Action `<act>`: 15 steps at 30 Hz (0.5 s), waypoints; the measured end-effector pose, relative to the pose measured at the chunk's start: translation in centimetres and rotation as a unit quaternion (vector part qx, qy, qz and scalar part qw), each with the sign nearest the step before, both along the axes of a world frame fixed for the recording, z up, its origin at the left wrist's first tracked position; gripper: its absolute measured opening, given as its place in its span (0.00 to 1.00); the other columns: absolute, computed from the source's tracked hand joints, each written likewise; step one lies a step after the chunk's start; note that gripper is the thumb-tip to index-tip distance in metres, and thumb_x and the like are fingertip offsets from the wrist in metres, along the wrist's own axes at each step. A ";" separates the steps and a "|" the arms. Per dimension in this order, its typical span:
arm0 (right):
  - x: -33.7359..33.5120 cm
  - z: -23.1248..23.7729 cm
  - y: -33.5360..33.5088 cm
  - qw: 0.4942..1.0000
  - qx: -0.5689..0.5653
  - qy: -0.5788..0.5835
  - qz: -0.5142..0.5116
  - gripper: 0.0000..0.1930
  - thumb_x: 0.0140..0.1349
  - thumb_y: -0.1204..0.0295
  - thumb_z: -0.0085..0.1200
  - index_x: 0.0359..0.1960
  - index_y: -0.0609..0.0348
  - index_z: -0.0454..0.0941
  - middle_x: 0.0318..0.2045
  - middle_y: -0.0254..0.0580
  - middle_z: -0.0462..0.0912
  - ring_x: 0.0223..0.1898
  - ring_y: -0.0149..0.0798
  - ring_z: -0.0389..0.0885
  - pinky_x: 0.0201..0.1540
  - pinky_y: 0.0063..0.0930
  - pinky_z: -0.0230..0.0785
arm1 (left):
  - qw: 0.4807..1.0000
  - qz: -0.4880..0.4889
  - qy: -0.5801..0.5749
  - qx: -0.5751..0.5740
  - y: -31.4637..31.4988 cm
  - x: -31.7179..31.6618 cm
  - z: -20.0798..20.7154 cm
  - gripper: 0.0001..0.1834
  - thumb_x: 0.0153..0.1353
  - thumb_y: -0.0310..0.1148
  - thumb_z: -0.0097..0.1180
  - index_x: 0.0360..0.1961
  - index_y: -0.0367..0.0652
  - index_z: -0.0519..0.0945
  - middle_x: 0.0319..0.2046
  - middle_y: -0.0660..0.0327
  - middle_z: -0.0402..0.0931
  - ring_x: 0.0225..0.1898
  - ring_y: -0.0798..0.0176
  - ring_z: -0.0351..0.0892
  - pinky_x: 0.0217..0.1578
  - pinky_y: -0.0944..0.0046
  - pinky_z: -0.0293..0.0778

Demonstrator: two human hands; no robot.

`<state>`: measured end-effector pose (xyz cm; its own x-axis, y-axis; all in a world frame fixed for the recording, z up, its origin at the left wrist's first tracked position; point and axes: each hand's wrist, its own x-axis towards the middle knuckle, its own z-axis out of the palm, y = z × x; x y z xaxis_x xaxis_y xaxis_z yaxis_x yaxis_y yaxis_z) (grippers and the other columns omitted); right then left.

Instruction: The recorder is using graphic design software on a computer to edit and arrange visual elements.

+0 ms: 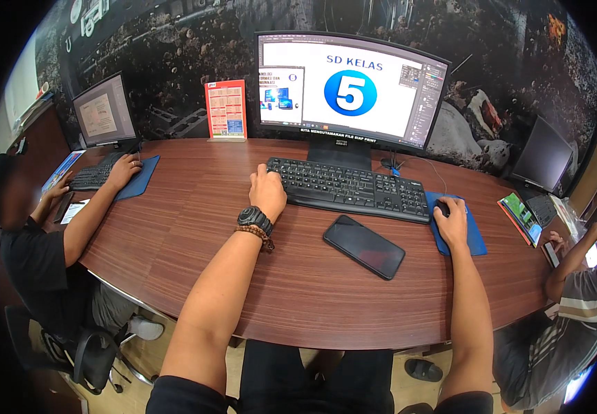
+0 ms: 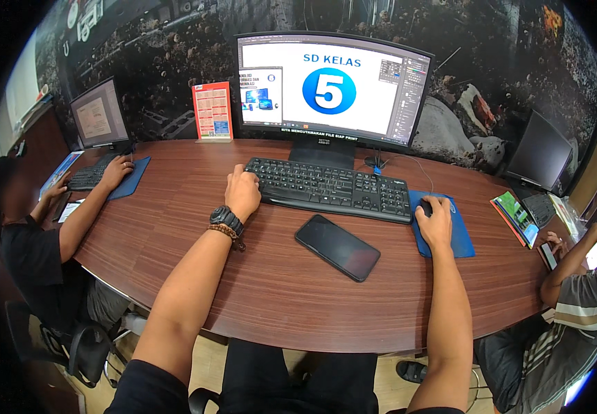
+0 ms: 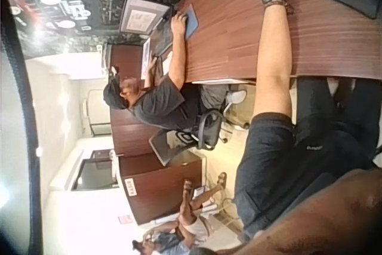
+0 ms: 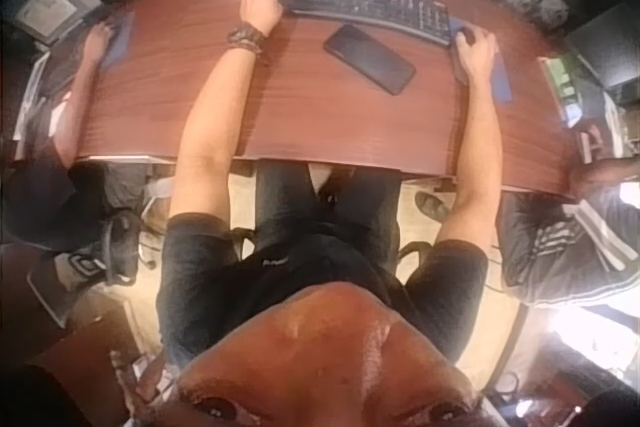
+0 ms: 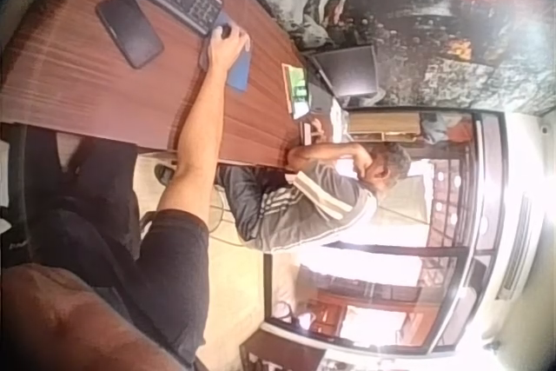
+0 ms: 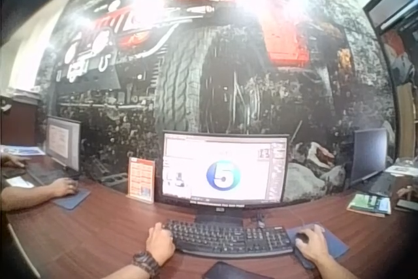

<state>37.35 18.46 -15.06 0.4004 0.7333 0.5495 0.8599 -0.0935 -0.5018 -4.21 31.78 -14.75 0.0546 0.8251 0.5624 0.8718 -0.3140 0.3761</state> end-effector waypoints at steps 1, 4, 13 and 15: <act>0.1 -0.1 0.0 1.000 0.002 -0.001 0.000 0.18 0.58 0.65 0.58 0.48 0.59 0.82 0.51 0.52 0.74 0.54 0.55 0.75 0.58 0.43 0.68 | 1.000 0.000 -0.001 0.002 0.0 0.1 0.0 0.05 0.54 0.18 0.55 0.32 0.34 0.81 0.50 0.49 0.68 0.49 0.38 0.71 0.49 0.46 0.78; 0.4 -0.2 0.1 1.000 0.006 -0.002 0.006 0.18 0.57 0.65 0.58 0.48 0.59 0.81 0.51 0.52 0.74 0.54 0.55 0.75 0.58 0.43 0.68 | 1.000 0.018 -0.003 0.010 -0.1 0.5 -0.1 0.04 0.54 0.19 0.56 0.31 0.33 0.81 0.50 0.48 0.67 0.49 0.39 0.72 0.48 0.47 0.79; 0.2 -0.2 -0.1 1.000 0.009 -0.012 0.005 0.18 0.57 0.65 0.58 0.48 0.59 0.81 0.51 0.51 0.75 0.54 0.54 0.75 0.57 0.43 0.69 | 1.000 0.022 -0.016 0.006 -0.6 0.5 0.0 0.08 0.59 0.23 0.55 0.37 0.39 0.84 0.48 0.47 0.71 0.50 0.39 0.71 0.50 0.46 0.74; 0.1 -0.3 0.0 1.000 0.010 -0.004 0.006 0.18 0.57 0.66 0.58 0.48 0.59 0.81 0.50 0.51 0.75 0.54 0.54 0.75 0.57 0.43 0.69 | 0.999 -0.008 -0.021 0.025 -0.5 0.4 -0.3 0.11 0.60 0.23 0.54 0.41 0.42 0.85 0.51 0.46 0.70 0.51 0.39 0.71 0.52 0.47 0.73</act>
